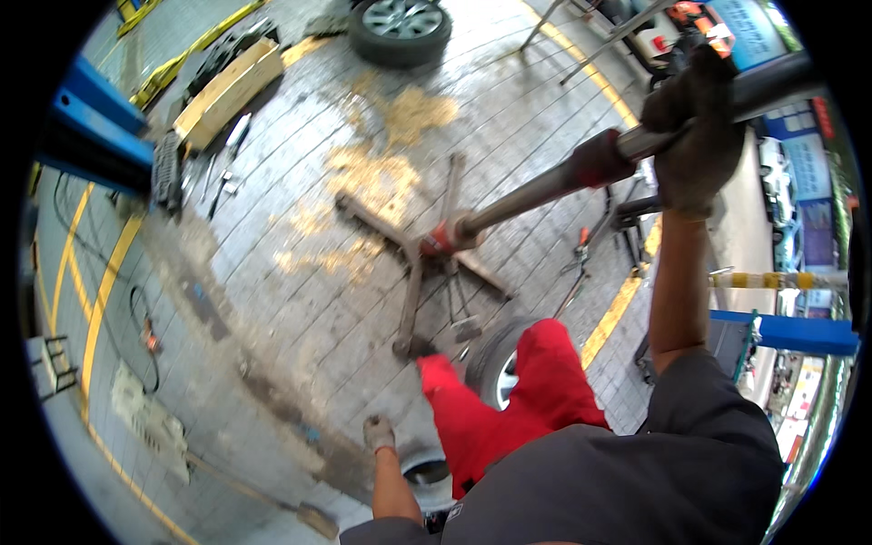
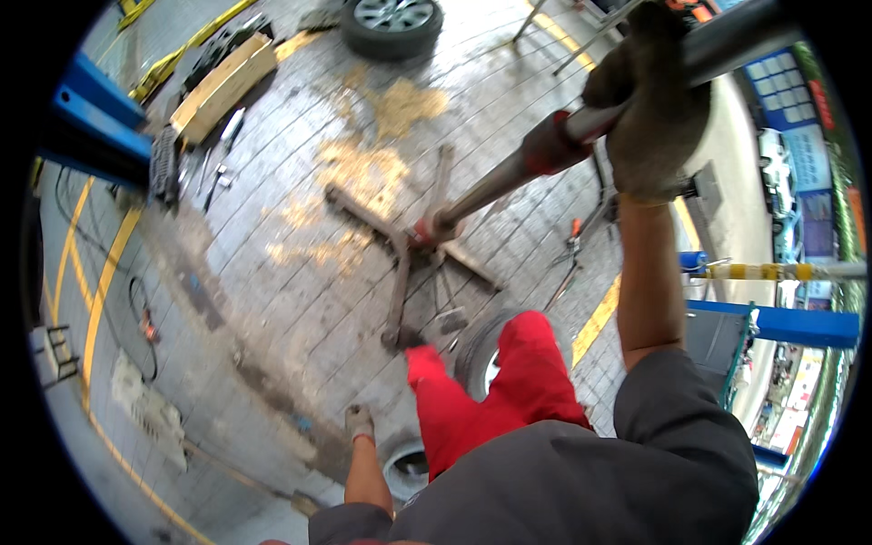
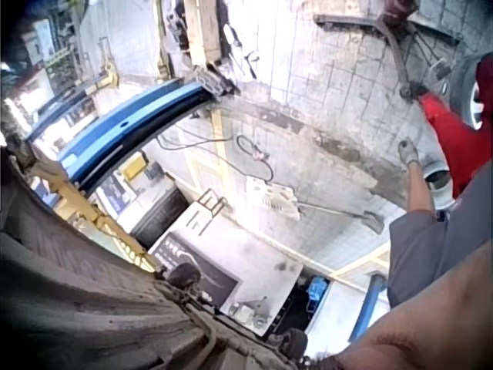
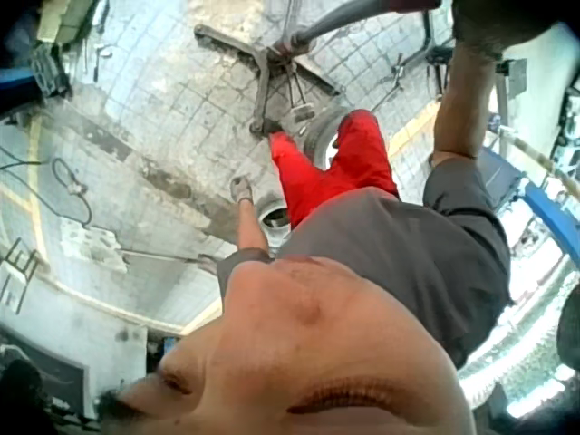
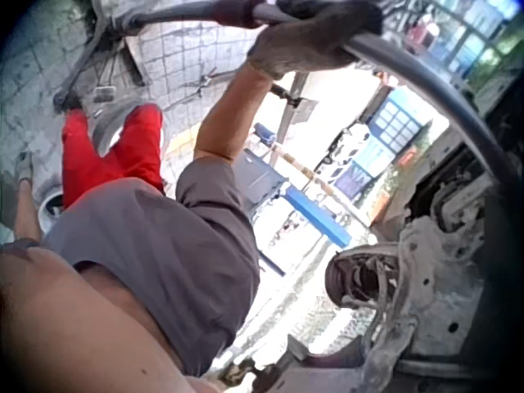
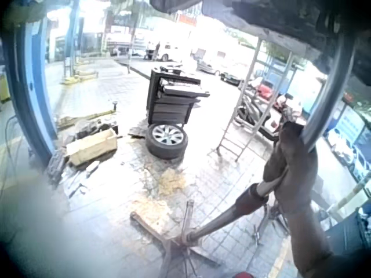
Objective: The person works under a lifted vehicle, using a pneumatic impact wrench to remove bolts from the suspension assembly. They then use a wrench to tighten bolts by hand and organize tools in a toolbox.
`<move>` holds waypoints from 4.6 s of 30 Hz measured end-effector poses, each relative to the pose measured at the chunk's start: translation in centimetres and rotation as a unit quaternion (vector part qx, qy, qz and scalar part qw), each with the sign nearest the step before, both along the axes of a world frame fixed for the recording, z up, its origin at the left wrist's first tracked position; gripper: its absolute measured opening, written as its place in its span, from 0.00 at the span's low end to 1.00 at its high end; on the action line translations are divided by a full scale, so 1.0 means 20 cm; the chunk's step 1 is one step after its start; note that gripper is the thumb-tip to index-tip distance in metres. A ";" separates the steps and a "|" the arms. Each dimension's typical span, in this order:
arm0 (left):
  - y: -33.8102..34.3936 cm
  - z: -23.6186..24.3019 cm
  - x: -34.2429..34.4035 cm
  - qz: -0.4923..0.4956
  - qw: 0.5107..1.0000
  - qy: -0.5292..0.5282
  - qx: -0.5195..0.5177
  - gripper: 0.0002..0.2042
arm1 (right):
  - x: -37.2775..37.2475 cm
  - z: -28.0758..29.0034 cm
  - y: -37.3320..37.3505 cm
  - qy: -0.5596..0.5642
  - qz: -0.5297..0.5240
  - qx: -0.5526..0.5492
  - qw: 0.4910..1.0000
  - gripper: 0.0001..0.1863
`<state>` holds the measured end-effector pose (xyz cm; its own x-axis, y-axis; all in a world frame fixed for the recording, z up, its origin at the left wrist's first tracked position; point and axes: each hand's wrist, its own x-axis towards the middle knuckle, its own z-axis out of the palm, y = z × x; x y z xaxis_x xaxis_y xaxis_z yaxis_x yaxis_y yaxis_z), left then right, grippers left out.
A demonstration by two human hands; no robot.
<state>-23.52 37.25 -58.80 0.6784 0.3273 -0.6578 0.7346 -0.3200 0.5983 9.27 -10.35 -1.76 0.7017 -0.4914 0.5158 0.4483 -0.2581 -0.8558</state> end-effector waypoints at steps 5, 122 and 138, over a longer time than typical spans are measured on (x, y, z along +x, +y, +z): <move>-1.07 0.18 0.99 -0.138 0.965 -0.169 -0.149 0.12 | -0.10 -0.26 0.13 0.025 -0.097 -0.104 0.989 0.10; 3.16 -0.01 2.86 0.175 0.978 0.032 -0.106 0.19 | 3.02 -3.98 3.33 0.788 0.052 0.002 0.613 0.11; 3.13 -0.22 2.33 0.121 0.974 0.041 0.187 0.16 | 2.16 -3.39 5.23 0.387 0.677 -0.457 0.429 0.34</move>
